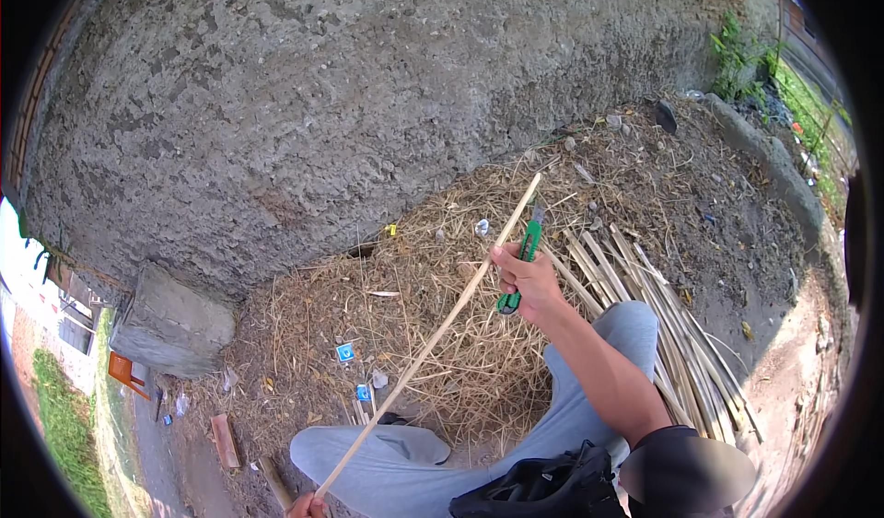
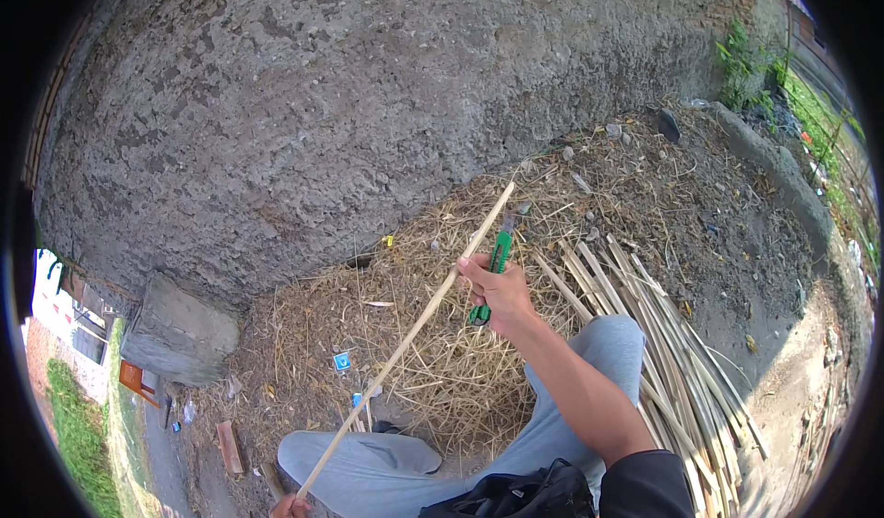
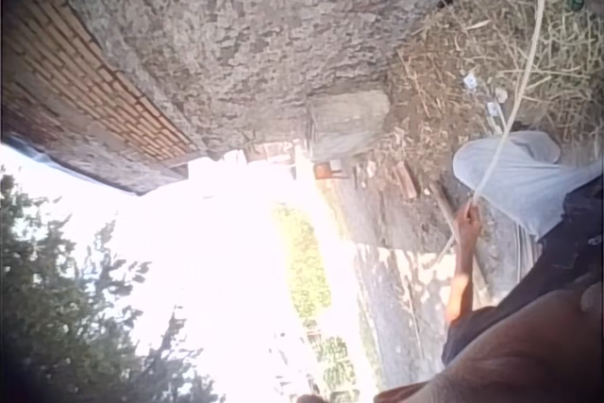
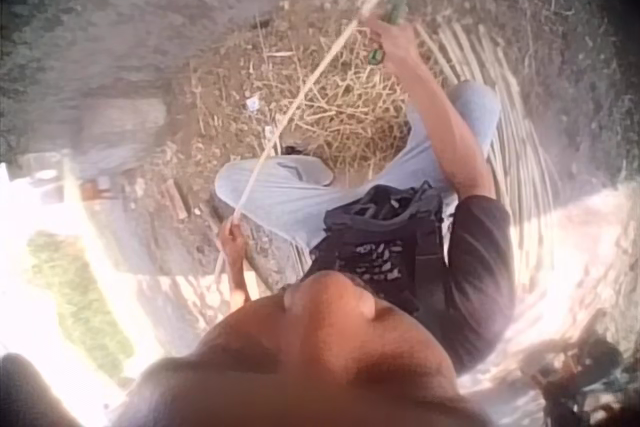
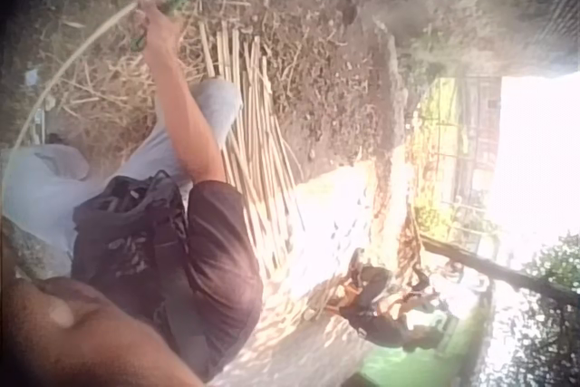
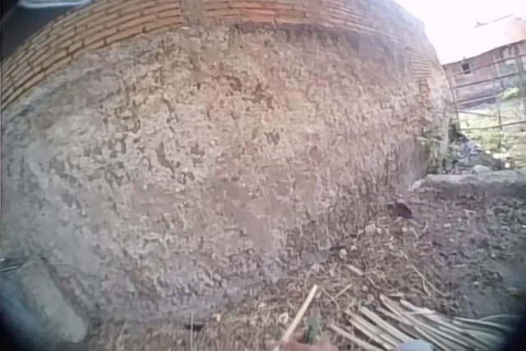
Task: The person splits a long bamboo pole into thin strips using a large knife, then uses a smaller blade to shave and smooth the surface of a single strip.
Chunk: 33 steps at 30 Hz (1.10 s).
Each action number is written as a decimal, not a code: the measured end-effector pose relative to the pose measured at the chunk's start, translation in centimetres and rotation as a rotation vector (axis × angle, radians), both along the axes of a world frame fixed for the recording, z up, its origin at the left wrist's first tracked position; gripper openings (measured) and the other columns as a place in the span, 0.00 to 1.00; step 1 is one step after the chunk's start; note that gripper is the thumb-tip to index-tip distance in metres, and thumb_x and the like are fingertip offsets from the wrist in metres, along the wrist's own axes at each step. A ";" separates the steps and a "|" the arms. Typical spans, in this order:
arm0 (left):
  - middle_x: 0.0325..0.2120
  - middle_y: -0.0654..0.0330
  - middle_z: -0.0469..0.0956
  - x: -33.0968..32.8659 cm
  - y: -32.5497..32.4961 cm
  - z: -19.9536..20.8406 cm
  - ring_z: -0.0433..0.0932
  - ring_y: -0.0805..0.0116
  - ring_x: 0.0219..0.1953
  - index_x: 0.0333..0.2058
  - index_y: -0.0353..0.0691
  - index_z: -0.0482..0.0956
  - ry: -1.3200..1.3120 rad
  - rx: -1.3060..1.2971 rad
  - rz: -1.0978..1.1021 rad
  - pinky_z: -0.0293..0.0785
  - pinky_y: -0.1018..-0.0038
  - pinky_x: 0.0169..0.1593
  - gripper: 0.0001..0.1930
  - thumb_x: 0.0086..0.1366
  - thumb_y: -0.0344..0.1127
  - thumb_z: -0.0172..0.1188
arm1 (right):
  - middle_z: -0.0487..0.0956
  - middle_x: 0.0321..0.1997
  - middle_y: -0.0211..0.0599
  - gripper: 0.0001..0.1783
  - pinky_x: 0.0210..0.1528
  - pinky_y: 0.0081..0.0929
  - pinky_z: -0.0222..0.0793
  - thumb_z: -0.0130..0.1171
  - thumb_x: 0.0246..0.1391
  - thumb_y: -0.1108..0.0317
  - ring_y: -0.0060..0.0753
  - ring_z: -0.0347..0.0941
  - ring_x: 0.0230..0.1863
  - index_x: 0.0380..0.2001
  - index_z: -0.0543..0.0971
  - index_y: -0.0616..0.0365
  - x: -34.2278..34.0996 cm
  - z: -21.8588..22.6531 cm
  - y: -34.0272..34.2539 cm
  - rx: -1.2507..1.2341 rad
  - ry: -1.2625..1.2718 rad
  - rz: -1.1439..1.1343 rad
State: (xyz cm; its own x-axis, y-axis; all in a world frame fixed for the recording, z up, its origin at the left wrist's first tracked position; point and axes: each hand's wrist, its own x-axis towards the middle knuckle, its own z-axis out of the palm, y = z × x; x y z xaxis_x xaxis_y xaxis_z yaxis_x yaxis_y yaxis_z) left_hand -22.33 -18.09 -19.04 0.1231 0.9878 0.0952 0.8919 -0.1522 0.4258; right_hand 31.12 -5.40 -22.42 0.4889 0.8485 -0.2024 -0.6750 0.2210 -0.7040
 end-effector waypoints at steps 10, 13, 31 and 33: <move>0.23 0.46 0.75 -2.4 0.3 -1.7 0.74 0.46 0.27 0.33 0.33 0.79 0.125 0.277 -0.098 0.69 0.59 0.33 0.09 0.68 0.29 0.50 | 0.76 0.25 0.30 0.10 0.18 0.17 0.55 0.66 0.56 0.71 0.12 0.58 0.17 0.25 0.75 0.54 -0.8 0.5 -0.5 -0.104 -0.020 0.075; 0.23 0.45 0.75 -2.1 0.4 -1.6 0.74 0.45 0.27 0.32 0.33 0.79 0.112 0.286 -0.113 0.69 0.59 0.32 0.09 0.67 0.29 0.51 | 0.74 0.24 0.27 0.11 0.18 0.16 0.55 0.66 0.57 0.71 0.12 0.58 0.17 0.25 0.73 0.53 -0.9 0.3 -0.4 -0.073 0.051 0.080; 0.18 0.61 0.73 0.2 0.1 0.2 0.68 0.73 0.22 0.29 0.34 0.80 -0.083 -0.085 0.015 0.66 0.71 0.27 0.07 0.65 0.27 0.54 | 0.71 0.25 0.25 0.14 0.21 0.16 0.56 0.64 0.58 0.72 0.11 0.57 0.20 0.22 0.70 0.52 -0.9 0.0 -0.2 -0.112 0.062 -0.049; 0.17 0.65 0.71 0.6 0.1 0.4 0.66 0.75 0.22 0.27 0.34 0.78 -0.162 -0.185 0.117 0.65 0.72 0.26 0.08 0.65 0.27 0.54 | 0.72 0.25 0.26 0.13 0.24 0.18 0.59 0.64 0.59 0.70 0.13 0.58 0.20 0.23 0.72 0.53 -0.6 -0.7 0.0 -0.021 0.075 -0.022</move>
State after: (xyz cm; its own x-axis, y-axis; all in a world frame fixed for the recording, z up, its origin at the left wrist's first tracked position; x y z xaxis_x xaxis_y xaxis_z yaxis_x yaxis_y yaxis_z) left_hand -21.69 -17.98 -18.63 0.0050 0.9969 -0.0789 0.8170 0.0414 0.5752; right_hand 30.51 -5.40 -23.12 0.4902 0.8329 -0.2569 -0.7210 0.2219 -0.6564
